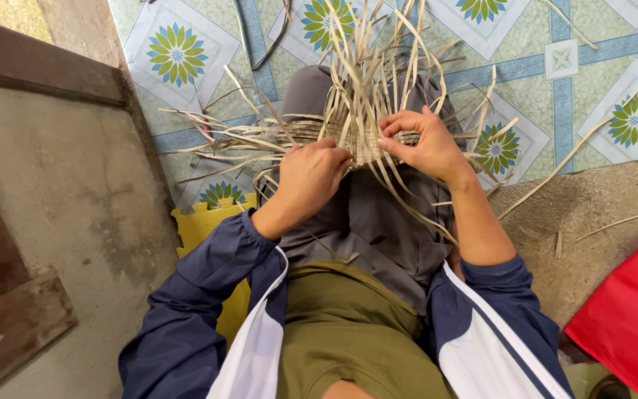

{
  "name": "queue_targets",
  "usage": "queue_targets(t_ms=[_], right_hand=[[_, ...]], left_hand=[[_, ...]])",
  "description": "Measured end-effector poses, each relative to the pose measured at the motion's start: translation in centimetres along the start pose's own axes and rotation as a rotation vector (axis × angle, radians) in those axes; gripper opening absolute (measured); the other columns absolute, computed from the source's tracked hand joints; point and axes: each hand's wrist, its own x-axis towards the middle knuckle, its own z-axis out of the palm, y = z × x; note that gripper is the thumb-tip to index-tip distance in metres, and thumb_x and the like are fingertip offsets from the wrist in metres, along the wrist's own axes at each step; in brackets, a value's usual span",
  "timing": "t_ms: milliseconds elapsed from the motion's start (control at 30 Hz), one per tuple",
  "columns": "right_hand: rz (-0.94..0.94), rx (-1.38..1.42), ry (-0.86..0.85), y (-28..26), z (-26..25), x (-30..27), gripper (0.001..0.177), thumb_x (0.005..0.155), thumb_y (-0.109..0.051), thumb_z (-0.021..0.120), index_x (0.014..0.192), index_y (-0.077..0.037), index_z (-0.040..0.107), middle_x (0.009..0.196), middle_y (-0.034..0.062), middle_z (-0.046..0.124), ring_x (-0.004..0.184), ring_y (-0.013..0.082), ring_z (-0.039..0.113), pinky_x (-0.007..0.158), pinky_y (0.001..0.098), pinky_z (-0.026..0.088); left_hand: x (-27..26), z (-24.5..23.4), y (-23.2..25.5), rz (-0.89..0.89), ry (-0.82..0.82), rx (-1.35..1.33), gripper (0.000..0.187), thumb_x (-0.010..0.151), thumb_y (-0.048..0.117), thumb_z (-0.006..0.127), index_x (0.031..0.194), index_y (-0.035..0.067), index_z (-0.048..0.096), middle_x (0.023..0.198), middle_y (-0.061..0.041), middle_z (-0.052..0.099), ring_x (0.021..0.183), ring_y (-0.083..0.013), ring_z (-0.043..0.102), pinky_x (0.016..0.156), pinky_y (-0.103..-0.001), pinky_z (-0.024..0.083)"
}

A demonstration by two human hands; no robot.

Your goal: Weaving natural fiber strips into a circular base

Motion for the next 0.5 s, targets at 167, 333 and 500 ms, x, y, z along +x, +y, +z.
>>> queue_targets(t_ms=[167, 333, 500], right_hand=[[0.032, 0.069, 0.025, -1.7, 0.1, 0.1, 0.017, 0.097, -0.024, 0.077, 0.095, -0.011, 0.067, 0.1, 0.0005, 0.075, 0.12, 0.0274, 0.068, 0.121, 0.0729, 0.006], [0.046, 0.088, 0.006, -0.2, 0.8, 0.0, 0.016, 0.099, -0.025, 0.074, 0.096, -0.013, 0.064, 0.092, 0.0001, 0.077, 0.113, 0.0238, 0.071, 0.122, 0.0711, 0.008], [0.023, 0.166, -0.013, -1.0, 0.2, 0.4, 0.019, 0.099, -0.015, 0.072, 0.114, -0.008, 0.063, 0.098, 0.008, 0.077, 0.108, 0.0192, 0.071, 0.118, 0.0611, 0.032]], left_hand=[[0.0, -0.5, 0.0, -0.013, -0.013, -0.036, 0.021, 0.098, 0.036, 0.056, 0.1, 0.026, 0.074, 0.083, 0.0, 0.06, 0.081, -0.0322, 0.073, 0.071, -0.046, 0.056], [0.0, -1.2, 0.3, 0.006, -0.008, -0.045, 0.02, 0.098, 0.035, 0.058, 0.101, 0.024, 0.075, 0.084, -0.002, 0.062, 0.082, -0.033, 0.073, 0.072, -0.046, 0.056], [0.0, -0.9, 0.0, -0.006, -0.031, -0.08, 0.021, 0.098, 0.035, 0.057, 0.102, 0.024, 0.074, 0.085, -0.002, 0.061, 0.083, -0.0341, 0.073, 0.074, -0.047, 0.057]])
